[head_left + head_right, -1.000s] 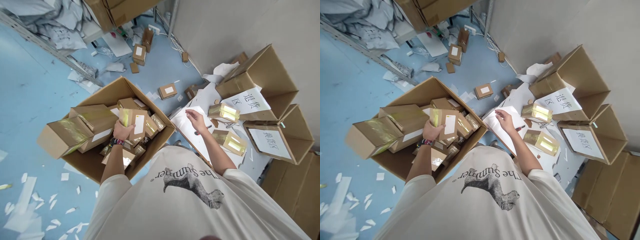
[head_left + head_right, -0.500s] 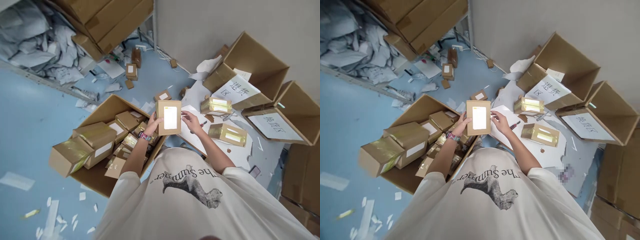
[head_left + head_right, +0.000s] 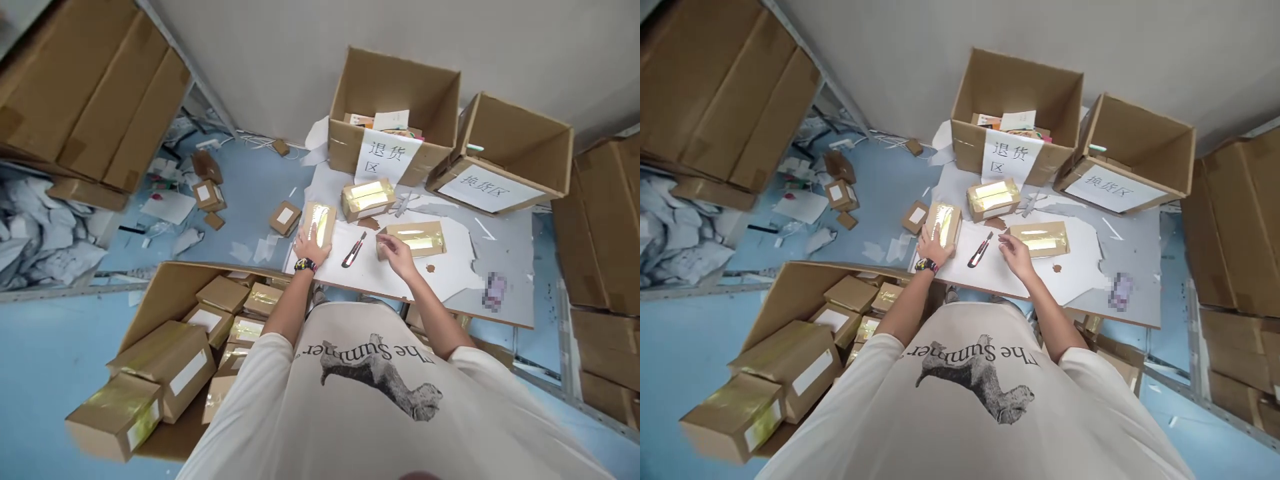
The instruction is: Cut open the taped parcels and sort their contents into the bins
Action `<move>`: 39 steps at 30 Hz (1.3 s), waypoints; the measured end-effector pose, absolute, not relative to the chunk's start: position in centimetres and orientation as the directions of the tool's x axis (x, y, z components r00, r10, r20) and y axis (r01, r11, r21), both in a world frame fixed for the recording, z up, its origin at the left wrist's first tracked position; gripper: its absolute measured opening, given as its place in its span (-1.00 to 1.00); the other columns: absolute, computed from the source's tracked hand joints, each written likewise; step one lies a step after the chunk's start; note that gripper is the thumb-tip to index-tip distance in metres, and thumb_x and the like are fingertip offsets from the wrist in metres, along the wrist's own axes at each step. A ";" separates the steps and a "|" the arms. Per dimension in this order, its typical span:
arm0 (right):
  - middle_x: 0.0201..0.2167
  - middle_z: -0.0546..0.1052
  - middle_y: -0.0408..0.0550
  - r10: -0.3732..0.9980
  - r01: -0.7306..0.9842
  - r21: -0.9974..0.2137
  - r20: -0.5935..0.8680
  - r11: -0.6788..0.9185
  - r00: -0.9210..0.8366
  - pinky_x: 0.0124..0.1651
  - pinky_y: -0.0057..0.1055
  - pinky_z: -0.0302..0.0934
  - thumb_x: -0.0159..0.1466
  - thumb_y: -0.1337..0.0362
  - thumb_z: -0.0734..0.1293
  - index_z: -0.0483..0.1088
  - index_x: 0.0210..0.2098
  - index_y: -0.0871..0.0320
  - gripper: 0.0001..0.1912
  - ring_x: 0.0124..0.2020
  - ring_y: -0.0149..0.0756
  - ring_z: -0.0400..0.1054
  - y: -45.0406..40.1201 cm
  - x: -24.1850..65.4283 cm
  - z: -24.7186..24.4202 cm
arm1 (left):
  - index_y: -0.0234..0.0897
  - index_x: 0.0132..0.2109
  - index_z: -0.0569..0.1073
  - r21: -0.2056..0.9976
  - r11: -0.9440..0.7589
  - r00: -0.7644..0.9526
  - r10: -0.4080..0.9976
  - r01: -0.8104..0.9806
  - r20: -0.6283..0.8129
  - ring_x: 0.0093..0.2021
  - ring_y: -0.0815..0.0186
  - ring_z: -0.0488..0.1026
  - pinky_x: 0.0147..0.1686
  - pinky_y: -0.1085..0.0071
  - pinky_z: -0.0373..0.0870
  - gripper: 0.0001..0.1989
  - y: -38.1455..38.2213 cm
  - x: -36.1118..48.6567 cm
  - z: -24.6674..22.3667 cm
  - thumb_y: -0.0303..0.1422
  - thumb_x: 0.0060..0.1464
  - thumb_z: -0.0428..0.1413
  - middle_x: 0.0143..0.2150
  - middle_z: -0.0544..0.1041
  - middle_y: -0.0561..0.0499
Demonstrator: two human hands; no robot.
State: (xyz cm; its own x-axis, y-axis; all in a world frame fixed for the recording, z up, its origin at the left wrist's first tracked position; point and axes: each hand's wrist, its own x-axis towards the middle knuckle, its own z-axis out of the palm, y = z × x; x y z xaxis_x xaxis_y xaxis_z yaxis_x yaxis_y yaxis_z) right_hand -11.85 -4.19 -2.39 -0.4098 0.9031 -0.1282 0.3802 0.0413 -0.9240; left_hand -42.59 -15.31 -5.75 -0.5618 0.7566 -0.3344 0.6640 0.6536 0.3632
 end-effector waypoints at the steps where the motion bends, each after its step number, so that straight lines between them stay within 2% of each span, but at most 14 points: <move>1: 0.20 0.78 0.16 0.911 0.388 -0.920 -0.120 0.047 -0.396 0.39 0.14 0.55 0.41 -0.19 0.50 0.70 0.20 0.05 -0.44 0.18 0.08 0.69 -3.8 -10.4 -2.6 | -0.07 0.81 0.11 0.334 0.656 -0.573 0.754 0.677 -0.320 0.70 -0.48 0.11 0.57 -0.42 0.21 0.11 -15.3 -42.3 -6.1 0.07 0.28 0.31 0.86 -0.08 -0.30; 3: 0.23 0.76 0.17 0.923 0.415 -0.907 -0.099 0.070 -0.372 0.41 0.14 0.54 0.45 -0.13 0.47 0.70 0.21 0.05 -0.48 0.22 0.09 0.68 -3.0 -7.6 -3.1 | -0.07 0.82 0.07 0.295 0.663 -0.585 0.747 0.687 -0.316 0.70 -0.49 0.10 0.56 -0.44 0.21 0.16 -15.5 -42.3 -6.5 0.12 0.26 0.31 0.86 -0.09 -0.33; 7: 0.24 0.74 0.17 0.927 0.502 -0.848 -0.036 0.170 -0.374 0.41 0.18 0.51 0.50 0.00 0.39 0.68 0.25 0.06 -0.53 0.23 0.12 0.65 -1.5 -3.8 -4.0 | -0.10 0.81 0.09 0.290 0.677 -0.594 0.734 0.676 -0.329 0.59 -0.48 0.30 0.51 -0.32 0.34 0.22 -15.7 -43.2 -6.5 0.17 0.19 0.36 0.78 0.06 -0.43; 12: 0.26 0.73 0.18 0.825 0.550 -0.749 -0.009 0.369 -0.565 0.48 0.15 0.41 0.54 0.17 0.32 0.67 0.30 0.09 -0.55 0.34 0.16 0.55 -0.1 -3.8 -4.4 | -0.19 0.76 0.23 0.266 0.747 -0.688 0.665 0.609 -0.292 0.49 -0.44 0.41 0.51 -0.29 0.37 0.14 -16.2 -43.3 -6.3 0.15 0.20 0.35 0.61 0.30 -0.48; 14: 0.25 0.72 0.19 0.775 0.558 -0.708 -0.024 0.433 -0.632 0.48 0.14 0.40 0.56 0.21 0.30 0.66 0.32 0.11 -0.55 0.34 0.16 0.53 0.2 -4.8 -4.3 | -0.24 0.71 0.31 0.259 0.754 -0.717 0.655 0.603 -0.238 0.51 -0.46 0.38 0.52 -0.32 0.35 0.07 -16.7 -43.1 -6.2 0.10 0.22 0.35 0.63 0.29 -0.49; 16: 0.23 0.71 0.21 0.741 0.572 -0.664 -0.041 0.481 -0.671 0.49 0.12 0.38 0.57 0.23 0.28 0.64 0.34 0.15 -0.53 0.34 0.16 0.50 0.6 -5.8 -4.2 | -0.31 0.67 0.35 0.257 0.711 -0.701 0.698 0.655 -0.146 0.60 -0.47 0.26 0.59 -0.36 0.24 -0.02 -17.2 -42.5 -6.1 0.00 0.25 0.34 0.68 0.24 -0.49; 19: 0.29 0.67 0.24 0.724 0.624 -0.578 -0.079 0.526 -0.685 0.56 0.10 0.29 0.57 0.28 0.25 0.61 0.40 0.19 -0.49 0.42 0.17 0.42 1.0 -6.9 -4.1 | -0.33 0.66 0.33 0.297 0.527 -0.533 0.843 0.796 -0.067 0.69 -0.32 0.16 0.67 -0.26 0.15 -0.17 -17.2 -40.8 -6.4 -0.16 0.37 0.25 0.71 0.25 -0.41; 21: 0.46 0.58 0.25 0.744 0.698 -0.486 -0.134 0.526 -0.654 0.64 0.17 0.16 0.56 0.25 0.27 0.53 0.51 0.17 -0.42 0.55 0.23 0.29 0.8 -7.2 -4.1 | -0.27 0.65 0.36 0.371 0.368 -0.343 0.930 0.853 -0.134 0.62 -0.16 0.33 0.63 -0.07 0.29 -0.28 -16.4 -38.9 -7.3 -0.27 0.43 0.16 0.62 0.40 -0.33; 23: 0.66 0.37 0.23 0.781 0.785 -0.380 -0.209 0.490 -0.589 0.71 0.36 -0.03 0.56 0.14 0.34 0.39 0.64 0.12 -0.29 0.69 0.35 0.08 0.2 -7.4 -4.0 | -0.25 0.63 0.38 0.423 0.258 -0.163 0.955 0.868 -0.247 0.55 -0.10 0.42 0.57 0.03 0.38 -0.31 -15.3 -36.7 -8.9 -0.32 0.43 0.16 0.56 0.48 -0.30; 26: 0.83 0.03 0.16 0.816 0.874 -0.259 -0.323 0.411 -0.479 0.68 0.67 -0.28 0.51 -0.11 0.43 0.14 0.78 -0.01 -0.03 0.79 0.52 -0.22 -1.2 -7.7 -3.9 | -0.30 0.65 0.31 0.361 0.303 -0.149 0.906 0.882 -0.396 0.46 -0.17 0.49 0.47 0.00 0.47 -0.18 -13.7 -33.6 -11.6 -0.27 0.34 0.28 0.51 0.50 -0.36; 28: 0.85 -0.06 0.16 0.827 0.900 -0.232 -0.358 0.370 -0.433 0.64 0.77 -0.33 0.47 -0.17 0.46 0.05 0.81 -0.05 0.07 0.80 0.57 -0.31 -2.1 -8.0 -3.9 | -0.29 0.63 0.30 0.299 0.345 -0.181 0.867 0.890 -0.464 0.40 -0.19 0.52 0.38 -0.02 0.52 -0.18 -13.0 -32.4 -13.0 -0.26 0.32 0.28 0.45 0.54 -0.38; 31: 0.84 -0.03 0.17 0.840 0.904 -0.250 -0.345 0.348 -0.419 0.61 0.83 -0.30 0.46 -0.01 0.48 0.07 0.80 -0.05 0.04 0.80 0.61 -0.31 -2.6 -8.4 -4.0 | -0.27 0.56 0.37 0.267 0.361 -0.188 0.842 0.894 -0.506 0.35 -0.19 0.55 0.28 -0.01 0.56 -0.29 -12.7 -32.0 -14.1 -0.32 0.32 0.22 0.36 0.58 -0.39; 35: 0.83 0.03 0.10 0.810 0.861 -0.308 -0.317 0.404 -0.493 0.63 0.85 -0.34 0.43 0.32 0.41 0.13 0.79 -0.05 -0.01 0.81 0.58 -0.27 -1.7 -7.9 -4.3 | -0.21 0.41 0.50 0.345 0.416 -0.180 0.818 0.841 -0.546 0.32 -0.18 0.60 0.26 -0.02 0.57 -0.42 -13.2 -33.0 -14.4 -0.31 0.28 0.24 0.32 0.64 -0.35; 39: 0.83 0.05 0.05 0.759 0.797 -0.380 -0.286 0.470 -0.584 0.69 0.76 -0.40 0.39 0.46 0.35 0.09 0.80 -0.02 0.04 0.83 0.46 -0.26 -0.8 -5.0 -4.5 | -0.19 0.23 0.60 0.488 0.657 -0.274 0.717 0.575 -0.641 0.17 -0.05 0.71 0.24 0.06 0.63 -0.56 -13.6 -33.3 -13.6 -0.19 0.26 0.33 0.17 0.73 -0.21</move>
